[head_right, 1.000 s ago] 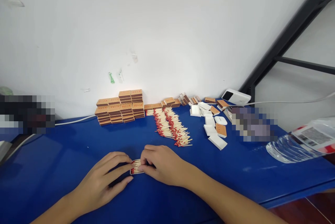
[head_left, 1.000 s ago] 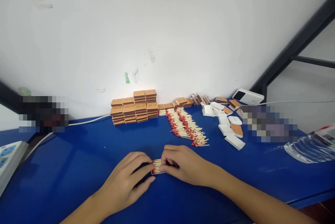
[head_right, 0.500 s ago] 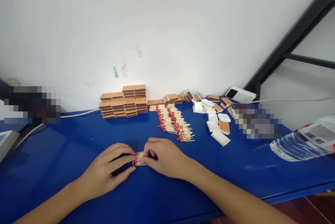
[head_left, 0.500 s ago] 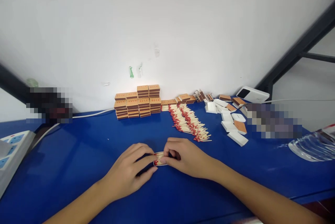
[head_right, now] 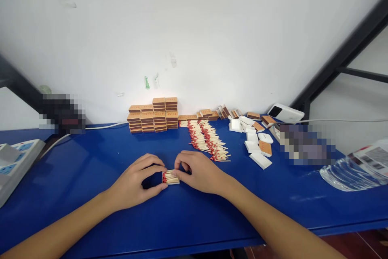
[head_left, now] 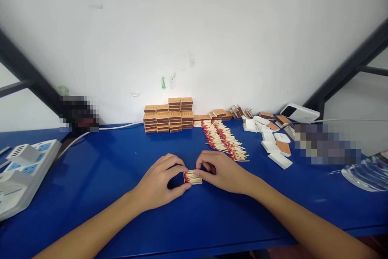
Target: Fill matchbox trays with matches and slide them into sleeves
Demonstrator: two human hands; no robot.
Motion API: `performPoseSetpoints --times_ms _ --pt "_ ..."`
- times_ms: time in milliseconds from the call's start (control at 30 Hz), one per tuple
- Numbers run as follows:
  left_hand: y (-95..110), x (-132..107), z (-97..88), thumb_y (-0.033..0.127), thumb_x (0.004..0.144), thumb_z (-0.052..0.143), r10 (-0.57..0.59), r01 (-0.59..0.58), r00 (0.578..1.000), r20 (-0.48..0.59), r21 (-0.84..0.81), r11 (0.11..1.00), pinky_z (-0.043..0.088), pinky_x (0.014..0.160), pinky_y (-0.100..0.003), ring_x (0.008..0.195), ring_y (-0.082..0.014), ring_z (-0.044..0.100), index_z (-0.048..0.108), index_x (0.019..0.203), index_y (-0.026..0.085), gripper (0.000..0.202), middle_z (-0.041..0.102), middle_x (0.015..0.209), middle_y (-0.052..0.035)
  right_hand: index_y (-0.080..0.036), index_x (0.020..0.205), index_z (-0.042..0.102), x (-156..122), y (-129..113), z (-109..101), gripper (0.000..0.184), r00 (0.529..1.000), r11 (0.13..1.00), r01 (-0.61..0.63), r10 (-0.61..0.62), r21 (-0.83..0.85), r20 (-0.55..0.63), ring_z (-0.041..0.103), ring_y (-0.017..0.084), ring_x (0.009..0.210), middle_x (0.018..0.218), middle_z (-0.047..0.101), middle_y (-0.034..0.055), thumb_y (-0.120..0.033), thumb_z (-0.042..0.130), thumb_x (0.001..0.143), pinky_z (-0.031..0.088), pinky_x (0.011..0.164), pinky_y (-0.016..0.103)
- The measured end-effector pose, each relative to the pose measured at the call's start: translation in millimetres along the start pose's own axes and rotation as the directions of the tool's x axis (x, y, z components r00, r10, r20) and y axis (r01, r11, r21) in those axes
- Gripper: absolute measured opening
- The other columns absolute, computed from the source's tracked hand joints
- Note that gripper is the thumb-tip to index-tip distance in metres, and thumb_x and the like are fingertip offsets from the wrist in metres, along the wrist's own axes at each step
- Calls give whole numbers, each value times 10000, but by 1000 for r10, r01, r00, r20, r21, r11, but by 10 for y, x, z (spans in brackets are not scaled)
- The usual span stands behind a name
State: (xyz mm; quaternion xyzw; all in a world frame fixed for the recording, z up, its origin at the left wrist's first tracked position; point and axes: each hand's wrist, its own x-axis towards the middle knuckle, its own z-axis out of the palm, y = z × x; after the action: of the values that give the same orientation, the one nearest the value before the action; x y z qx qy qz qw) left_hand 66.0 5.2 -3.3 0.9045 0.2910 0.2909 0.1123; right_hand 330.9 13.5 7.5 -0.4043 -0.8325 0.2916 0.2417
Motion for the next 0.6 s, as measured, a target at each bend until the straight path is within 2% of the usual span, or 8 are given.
performPoseSetpoints --times_ms 267,500,600 --pt "-23 -34 0 320 992 763 -8 9 1000 19 -35 999 591 956 -435 1087 -256 681 728 1206 211 242 738 1138 -101 -208 898 691 -25 -47 13 113 994 1000 15 -14 -9 106 476 113 658 796 535 -34 -274 706 989 372 635 267" --pt "10 -26 -11 283 976 773 0 1 999 35 -25 1000 593 929 -420 1050 -249 683 722 1172 200 219 735 1113 -85 -206 899 702 -41 -46 48 70 994 999 36 -35 -11 103 496 107 676 814 550 -31 -234 721 961 378 638 255" --pt "15 -30 -26 299 980 773 -6 6 999 44 -4 1000 594 949 -432 1079 -259 678 697 1261 191 310 732 1160 -101 -211 890 693 -41 -59 11 100 996 997 62 -59 -35 70 507 113 679 804 568 -27 -270 720 967 394 644 257"
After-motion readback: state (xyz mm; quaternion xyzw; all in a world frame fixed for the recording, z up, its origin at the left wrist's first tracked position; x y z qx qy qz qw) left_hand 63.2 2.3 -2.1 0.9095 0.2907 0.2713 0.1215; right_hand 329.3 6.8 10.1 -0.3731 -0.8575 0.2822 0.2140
